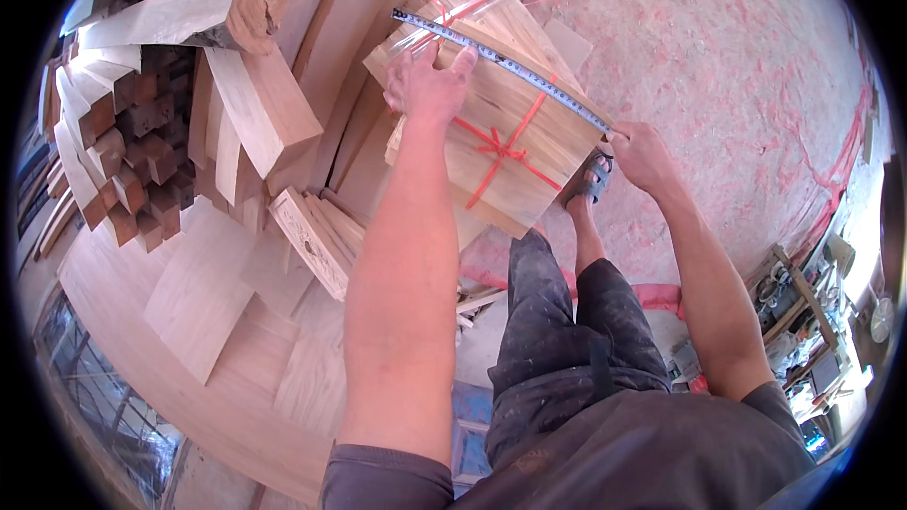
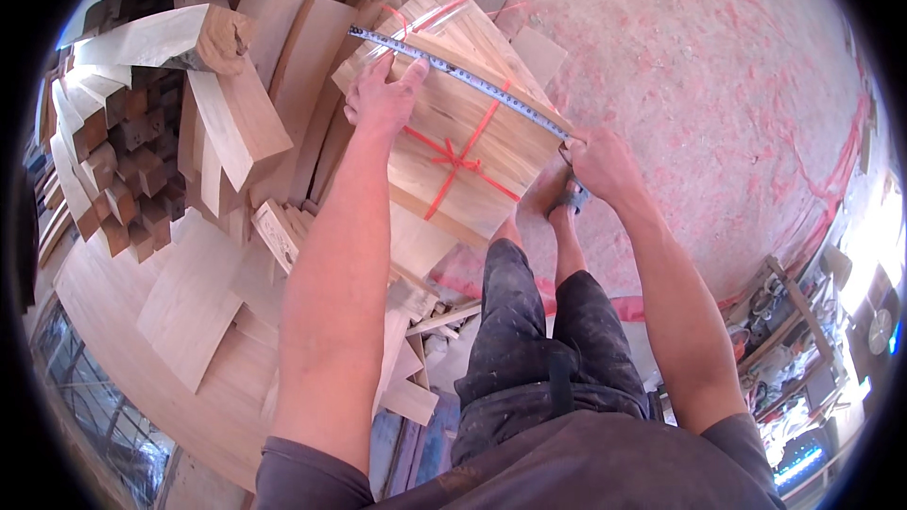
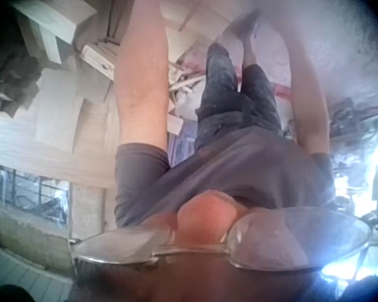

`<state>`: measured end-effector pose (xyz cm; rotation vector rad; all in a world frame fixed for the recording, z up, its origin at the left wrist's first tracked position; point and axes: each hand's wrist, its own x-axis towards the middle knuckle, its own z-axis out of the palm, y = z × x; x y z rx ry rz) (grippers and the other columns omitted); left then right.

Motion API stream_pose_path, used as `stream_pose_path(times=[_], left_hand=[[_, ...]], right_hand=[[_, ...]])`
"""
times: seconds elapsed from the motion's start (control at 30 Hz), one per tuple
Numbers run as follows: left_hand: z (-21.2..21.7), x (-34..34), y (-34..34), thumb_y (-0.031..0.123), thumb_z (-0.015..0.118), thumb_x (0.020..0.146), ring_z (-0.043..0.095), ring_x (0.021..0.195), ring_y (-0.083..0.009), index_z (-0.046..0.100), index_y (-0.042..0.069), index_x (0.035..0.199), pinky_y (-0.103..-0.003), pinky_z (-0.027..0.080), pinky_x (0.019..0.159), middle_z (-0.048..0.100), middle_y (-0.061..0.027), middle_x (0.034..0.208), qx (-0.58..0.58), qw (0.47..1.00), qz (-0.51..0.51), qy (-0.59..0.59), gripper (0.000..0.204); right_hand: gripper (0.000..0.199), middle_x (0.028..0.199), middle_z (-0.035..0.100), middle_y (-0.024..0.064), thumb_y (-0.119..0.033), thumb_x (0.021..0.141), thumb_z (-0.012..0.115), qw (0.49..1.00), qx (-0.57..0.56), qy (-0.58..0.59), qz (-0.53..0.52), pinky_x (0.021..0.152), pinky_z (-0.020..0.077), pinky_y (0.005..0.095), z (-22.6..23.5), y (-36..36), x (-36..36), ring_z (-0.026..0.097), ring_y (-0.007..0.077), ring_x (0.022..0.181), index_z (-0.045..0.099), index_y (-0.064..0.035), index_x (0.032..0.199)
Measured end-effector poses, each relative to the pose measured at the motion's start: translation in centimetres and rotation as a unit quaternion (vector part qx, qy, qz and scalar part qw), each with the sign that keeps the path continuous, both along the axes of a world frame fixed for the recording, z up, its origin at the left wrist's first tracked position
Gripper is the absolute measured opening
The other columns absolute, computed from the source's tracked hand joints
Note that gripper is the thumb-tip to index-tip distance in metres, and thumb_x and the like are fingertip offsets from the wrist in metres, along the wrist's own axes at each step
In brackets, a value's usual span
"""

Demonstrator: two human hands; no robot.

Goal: The person adjusts a circular saw blade using a wrench, then walks to a pile of carved wooden pieces and measures them with a tape measure. The person handles the wood pieces and records measurements without cutting or further processing.

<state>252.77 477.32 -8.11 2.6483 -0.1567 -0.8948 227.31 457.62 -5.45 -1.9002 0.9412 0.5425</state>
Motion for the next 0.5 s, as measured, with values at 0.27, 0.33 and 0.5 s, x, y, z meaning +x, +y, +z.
stream_pose_path(times=[0.27, 0.33, 0.5], left_hand=[[0.3, -0.1, -0.9, 0.072, 0.065, 0.086, 0.027, 0.153, -0.0362, 0.050, 0.022, 0.155, -0.055, 0.014, 0.125, 0.043, -0.0075, 0.161, 0.061, 0.997, -0.035, -0.034, 0.086], [-0.6, 0.1, -0.1, 0.075, 0.062, 0.085, 0.034, 0.151, -0.0371, 0.051, 0.024, 0.154, -0.055, 0.018, 0.124, 0.047, -0.0089, 0.159, 0.057, 0.996, -0.054, -0.051, 0.086], [-1.7, 1.1, 1.0, 0.075, 0.063, 0.085, 0.025, 0.153, -0.0411, 0.050, 0.028, 0.154, -0.063, 0.015, 0.123, 0.046, -0.0064, 0.160, 0.036, 0.998, -0.049, -0.012, 0.085]], right_hand=[[0.029, 0.094, 0.069, 0.0265, -0.025, 0.094, 0.051, 0.999, -0.028, 0.004, 0.024, 0.079, 0.0509, 0.0527, -0.7, -0.2, -0.8, 0.067, 0.0444, 0.088, 0.073, -0.0055, 0.098], [0.029, 0.098, 0.070, 0.0251, -0.026, 0.094, 0.051, 0.998, -0.044, 0.012, 0.039, 0.081, 0.0515, 0.0532, -0.6, 0.2, -0.7, 0.067, 0.0444, 0.092, 0.074, -0.0081, 0.100], [0.030, 0.102, 0.072, 0.0222, -0.025, 0.095, 0.052, 0.998, -0.014, 0.039, 0.037, 0.083, 0.0530, 0.0525, -0.7, 0.1, -0.5, 0.068, 0.0425, 0.096, 0.076, -0.0126, 0.107]])
